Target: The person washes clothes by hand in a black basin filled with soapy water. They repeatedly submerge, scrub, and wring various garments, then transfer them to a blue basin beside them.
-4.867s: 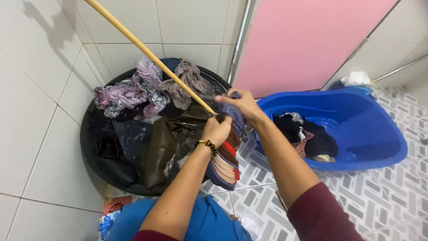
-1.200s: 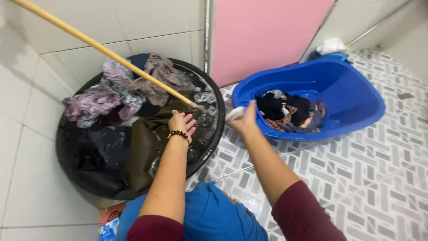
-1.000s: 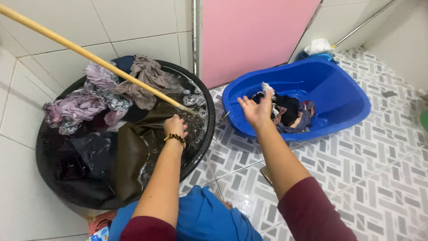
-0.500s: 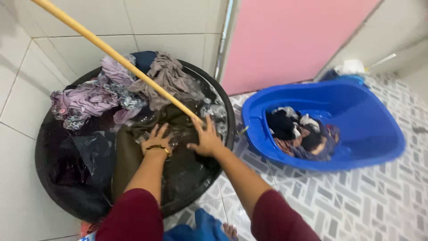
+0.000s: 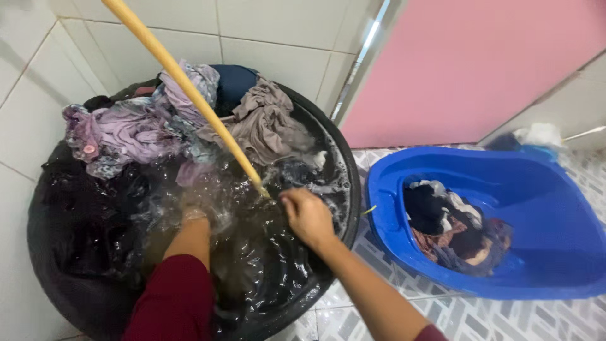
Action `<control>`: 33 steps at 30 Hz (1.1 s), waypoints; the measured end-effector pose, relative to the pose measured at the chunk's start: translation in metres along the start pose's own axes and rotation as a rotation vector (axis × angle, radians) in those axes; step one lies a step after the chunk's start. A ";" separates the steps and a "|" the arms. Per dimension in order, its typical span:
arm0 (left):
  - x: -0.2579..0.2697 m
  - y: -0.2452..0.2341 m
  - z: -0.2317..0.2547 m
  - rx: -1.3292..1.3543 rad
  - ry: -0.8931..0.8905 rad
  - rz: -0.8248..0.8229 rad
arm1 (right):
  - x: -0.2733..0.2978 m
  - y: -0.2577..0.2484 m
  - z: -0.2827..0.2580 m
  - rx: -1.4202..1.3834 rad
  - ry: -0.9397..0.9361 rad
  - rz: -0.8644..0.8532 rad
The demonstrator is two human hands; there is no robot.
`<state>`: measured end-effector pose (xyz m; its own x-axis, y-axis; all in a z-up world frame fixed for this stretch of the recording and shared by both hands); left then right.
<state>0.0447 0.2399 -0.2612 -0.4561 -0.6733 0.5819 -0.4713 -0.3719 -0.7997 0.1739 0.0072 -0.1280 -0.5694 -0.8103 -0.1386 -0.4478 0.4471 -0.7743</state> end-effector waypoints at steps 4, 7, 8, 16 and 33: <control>0.007 -0.027 -0.007 -0.025 0.058 -0.019 | -0.031 -0.003 0.000 0.130 -0.239 0.206; 0.029 -0.049 -0.002 -0.023 0.146 -0.017 | -0.058 0.020 0.013 0.174 -0.295 0.271; 0.039 -0.061 0.002 -0.024 0.194 0.006 | -0.069 0.032 0.022 0.195 -0.273 0.250; 0.142 -0.109 0.090 -0.073 0.789 0.803 | -0.037 0.155 0.164 0.449 0.162 -0.562; 0.082 -0.029 -0.017 -0.117 0.239 0.472 | -0.038 -0.098 -0.001 -1.645 0.364 0.157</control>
<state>0.0081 0.2063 -0.1875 -0.7913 -0.5808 0.1913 -0.2479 0.0187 -0.9686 0.2383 -0.0055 -0.0459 -0.6876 -0.7048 0.1743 -0.4330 0.5908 0.6808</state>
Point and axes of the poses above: each hand's wrist, its own x-axis away from the middle knuckle, its own y-axis out of the palm, z = x × y, the point moved 7 cm from there along -x, towards the middle knuckle, and after that the axes turned 4 degrees about -y, right-handed, at the moved point
